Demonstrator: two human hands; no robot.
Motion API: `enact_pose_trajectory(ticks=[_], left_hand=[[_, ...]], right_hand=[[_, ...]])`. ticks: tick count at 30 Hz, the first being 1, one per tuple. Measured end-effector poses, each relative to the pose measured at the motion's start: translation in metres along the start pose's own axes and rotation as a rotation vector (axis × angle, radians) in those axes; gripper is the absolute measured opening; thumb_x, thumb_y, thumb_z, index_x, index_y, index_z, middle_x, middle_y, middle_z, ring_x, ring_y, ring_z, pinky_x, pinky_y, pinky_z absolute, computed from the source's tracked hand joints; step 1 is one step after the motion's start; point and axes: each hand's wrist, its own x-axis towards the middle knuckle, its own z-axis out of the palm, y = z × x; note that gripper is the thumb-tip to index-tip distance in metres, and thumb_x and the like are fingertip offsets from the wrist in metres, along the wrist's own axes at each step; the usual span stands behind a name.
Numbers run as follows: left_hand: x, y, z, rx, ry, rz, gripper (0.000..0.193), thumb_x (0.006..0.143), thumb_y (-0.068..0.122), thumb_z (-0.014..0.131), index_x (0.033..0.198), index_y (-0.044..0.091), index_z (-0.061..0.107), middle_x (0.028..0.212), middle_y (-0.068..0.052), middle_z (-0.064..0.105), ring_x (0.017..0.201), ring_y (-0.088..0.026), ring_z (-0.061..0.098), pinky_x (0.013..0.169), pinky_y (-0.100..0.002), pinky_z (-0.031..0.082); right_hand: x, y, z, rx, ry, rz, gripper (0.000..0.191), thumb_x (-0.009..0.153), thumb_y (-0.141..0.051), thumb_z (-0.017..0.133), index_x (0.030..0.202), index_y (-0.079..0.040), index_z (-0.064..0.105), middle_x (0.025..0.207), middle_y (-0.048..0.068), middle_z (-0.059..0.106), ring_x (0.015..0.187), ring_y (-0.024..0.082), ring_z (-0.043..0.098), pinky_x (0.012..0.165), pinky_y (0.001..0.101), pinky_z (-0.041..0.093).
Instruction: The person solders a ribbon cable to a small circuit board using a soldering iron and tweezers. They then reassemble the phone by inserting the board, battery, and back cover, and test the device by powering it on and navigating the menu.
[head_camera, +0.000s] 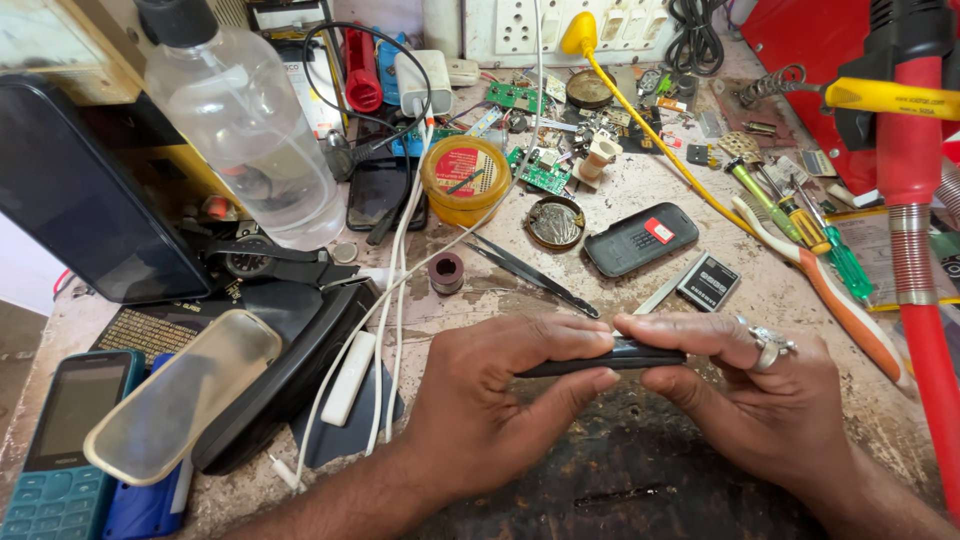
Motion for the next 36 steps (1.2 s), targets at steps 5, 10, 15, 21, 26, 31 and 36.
enact_pose_trajectory(ticks=[5,10,15,21,26,31,36], left_hand=[[-0.001,0.001,0.002,-0.016,0.008,-0.007,0.019,0.091,0.014,0.081,0.108,0.008,0.076,0.107,-0.009,0.080,0.102,-0.020,0.081,0.089,-0.030,0.065],[0.000,0.002,0.004,0.022,0.030,-0.009,0.019,0.091,0.016,0.082,0.108,0.008,0.075,0.107,-0.009,0.080,0.100,-0.020,0.081,0.087,-0.030,0.065],[0.003,0.001,0.000,0.100,-0.014,0.040,0.022,0.092,0.016,0.082,0.111,0.008,0.075,0.110,-0.008,0.079,0.102,-0.019,0.079,0.089,-0.030,0.063],[0.008,-0.004,-0.004,-0.204,-0.013,-0.088,0.043,0.087,0.017,0.082,0.125,0.007,0.066,0.118,-0.008,0.074,0.107,-0.016,0.074,0.094,-0.030,0.060],[0.008,-0.005,-0.008,-0.417,-0.069,-0.202,0.031,0.093,0.009,0.081,0.123,0.006,0.073,0.116,-0.008,0.079,0.106,-0.017,0.076,0.099,-0.033,0.063],[0.003,0.007,-0.006,0.117,0.012,0.135,0.036,0.092,0.013,0.084,0.124,0.011,0.070,0.116,-0.007,0.074,0.108,-0.021,0.076,0.093,-0.030,0.063],[0.002,0.013,0.003,0.252,-0.048,0.173,0.038,0.091,0.012,0.082,0.125,0.007,0.066,0.114,-0.011,0.071,0.103,-0.030,0.072,0.086,-0.037,0.059]], right_hand=[[0.000,-0.001,0.001,0.055,-0.014,0.032,0.029,0.086,-0.010,0.077,0.115,-0.005,0.076,0.116,0.011,0.080,0.108,0.015,0.077,0.093,0.0284,0.061],[0.002,-0.003,0.001,0.015,-0.013,0.049,0.029,0.088,-0.010,0.075,0.116,-0.006,0.075,0.116,0.010,0.081,0.107,0.015,0.078,0.092,0.0288,0.062],[0.006,-0.001,0.003,-0.143,-0.093,-0.010,0.043,0.084,-0.016,0.076,0.125,-0.006,0.070,0.115,0.010,0.079,0.106,0.014,0.077,0.088,0.0297,0.059],[-0.003,0.004,0.000,-0.163,-0.040,0.134,0.032,0.095,-0.018,0.072,0.127,-0.015,0.079,0.106,0.001,0.080,0.077,0.007,0.071,0.070,0.0216,0.059],[0.006,0.000,0.001,0.081,-0.085,0.138,0.032,0.100,-0.016,0.060,0.129,-0.007,0.070,0.116,0.005,0.080,0.097,0.011,0.072,0.086,0.0239,0.057],[0.014,-0.015,0.005,0.040,-0.029,-0.201,0.040,0.097,-0.023,0.065,0.133,-0.005,0.059,0.131,0.014,0.066,0.123,0.022,0.065,0.104,0.0310,0.051],[0.007,-0.018,0.008,-0.139,0.121,-0.308,0.038,0.085,-0.021,0.084,0.120,-0.011,0.071,0.116,0.008,0.074,0.107,0.015,0.075,0.093,0.0251,0.060]])
